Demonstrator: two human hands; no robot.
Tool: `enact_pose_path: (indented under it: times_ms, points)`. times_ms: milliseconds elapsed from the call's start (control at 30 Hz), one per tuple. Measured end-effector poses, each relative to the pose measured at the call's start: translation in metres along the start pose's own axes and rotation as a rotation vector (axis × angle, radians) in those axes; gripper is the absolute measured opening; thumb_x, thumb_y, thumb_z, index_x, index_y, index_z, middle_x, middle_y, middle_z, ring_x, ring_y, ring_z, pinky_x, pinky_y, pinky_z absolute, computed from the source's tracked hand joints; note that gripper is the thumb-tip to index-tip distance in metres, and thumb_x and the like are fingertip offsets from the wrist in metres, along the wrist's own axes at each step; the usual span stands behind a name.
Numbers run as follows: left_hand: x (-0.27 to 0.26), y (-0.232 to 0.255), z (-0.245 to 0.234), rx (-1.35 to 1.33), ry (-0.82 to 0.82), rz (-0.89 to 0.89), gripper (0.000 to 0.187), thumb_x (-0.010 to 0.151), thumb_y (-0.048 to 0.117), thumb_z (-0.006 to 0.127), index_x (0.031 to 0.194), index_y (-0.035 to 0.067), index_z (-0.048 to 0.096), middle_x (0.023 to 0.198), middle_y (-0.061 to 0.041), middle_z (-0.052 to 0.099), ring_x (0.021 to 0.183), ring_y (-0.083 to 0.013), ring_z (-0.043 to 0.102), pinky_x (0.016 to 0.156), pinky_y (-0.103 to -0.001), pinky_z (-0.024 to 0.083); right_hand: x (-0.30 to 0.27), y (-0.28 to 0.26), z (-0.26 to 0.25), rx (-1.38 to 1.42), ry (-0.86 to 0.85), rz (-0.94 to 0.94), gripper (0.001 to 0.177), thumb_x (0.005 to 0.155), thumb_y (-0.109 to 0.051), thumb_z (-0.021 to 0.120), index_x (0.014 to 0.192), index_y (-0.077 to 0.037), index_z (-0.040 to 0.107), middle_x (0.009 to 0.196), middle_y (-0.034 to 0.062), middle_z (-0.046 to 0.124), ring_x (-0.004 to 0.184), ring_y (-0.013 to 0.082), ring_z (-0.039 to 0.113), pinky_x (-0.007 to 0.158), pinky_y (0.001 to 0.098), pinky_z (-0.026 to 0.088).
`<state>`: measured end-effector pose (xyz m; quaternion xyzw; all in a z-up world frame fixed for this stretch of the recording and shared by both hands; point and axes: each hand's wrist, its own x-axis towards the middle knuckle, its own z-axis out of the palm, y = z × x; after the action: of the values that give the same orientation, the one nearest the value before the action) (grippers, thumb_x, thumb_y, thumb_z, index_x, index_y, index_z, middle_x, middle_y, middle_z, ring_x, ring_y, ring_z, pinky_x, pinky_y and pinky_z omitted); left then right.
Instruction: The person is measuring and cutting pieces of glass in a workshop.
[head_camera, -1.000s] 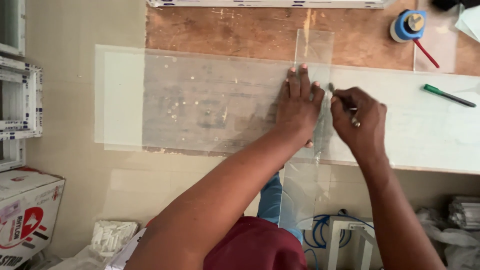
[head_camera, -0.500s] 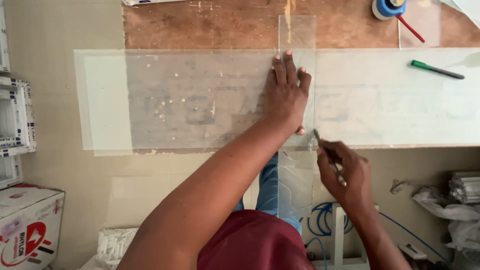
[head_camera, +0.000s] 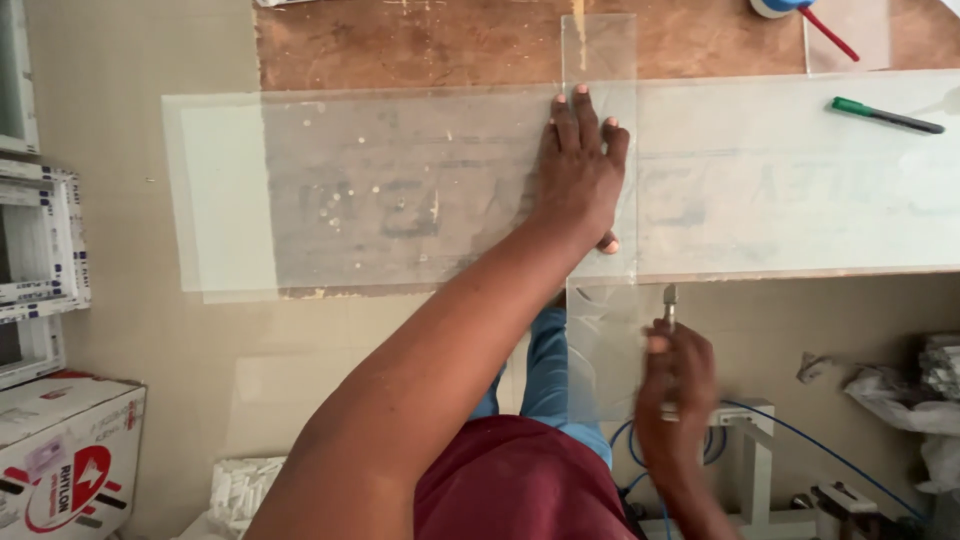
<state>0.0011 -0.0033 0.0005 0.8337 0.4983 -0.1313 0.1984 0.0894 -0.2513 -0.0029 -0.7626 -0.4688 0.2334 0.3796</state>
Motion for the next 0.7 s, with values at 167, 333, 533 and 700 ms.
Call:
enact_pose_path:
  times_ms: [167, 333, 533, 700]
  points:
    - [-0.004, -0.003, 0.000, -0.001, 0.016, 0.019, 0.145, 0.046, 0.051, 0.102, 0.157, 0.002, 0.023, 0.163, -0.039, 0.004, 0.152, -0.0557, 0.011, 0.126, -0.054, 0.019, -0.013, -0.012, 0.038, -0.185, 0.010, -0.085, 0.057, 0.077, -0.028, 0.088, 0.116, 0.001, 0.057, 0.130, 0.0232, 0.043, 0.107, 0.0344, 0.056, 0.085, 0.0439, 0.052]
    - [-0.004, -0.021, 0.009, -0.081, 0.067, 0.096, 0.150, 0.041, 0.059, 0.100, 0.157, 0.004, 0.023, 0.163, -0.036, 0.002, 0.152, -0.0546, 0.009, 0.125, -0.056, 0.021, -0.014, -0.006, 0.052, -0.238, 0.012, -0.079, 0.076, 0.071, -0.031, 0.094, 0.122, 0.002, 0.049, 0.133, 0.0239, 0.039, 0.118, 0.0404, 0.051, 0.092, 0.0503, 0.048]
    - [-0.023, -0.055, 0.002, -0.105, 0.020, 0.095, 0.153, 0.041, 0.059, 0.100, 0.161, 0.015, 0.014, 0.163, -0.032, -0.009, 0.152, -0.0517, 0.004, 0.124, -0.056, 0.019, -0.030, -0.019, 0.074, -0.153, 0.017, -0.098, 0.070, 0.070, -0.025, 0.091, 0.119, 0.001, 0.049, 0.133, 0.0248, 0.039, 0.117, 0.0413, 0.051, 0.087, 0.0500, 0.048]
    - [-0.028, -0.077, 0.009, -0.089, 0.019, 0.094, 0.154, 0.040, 0.061, 0.100, 0.161, 0.018, 0.016, 0.163, -0.033, -0.007, 0.153, -0.0516, 0.003, 0.123, -0.052, 0.026, -0.033, -0.026, 0.088, -0.079, -0.024, -0.069, 0.071, 0.071, -0.030, 0.092, 0.118, 0.001, 0.049, 0.131, 0.0240, 0.040, 0.113, 0.0392, 0.052, 0.084, 0.0481, 0.049]
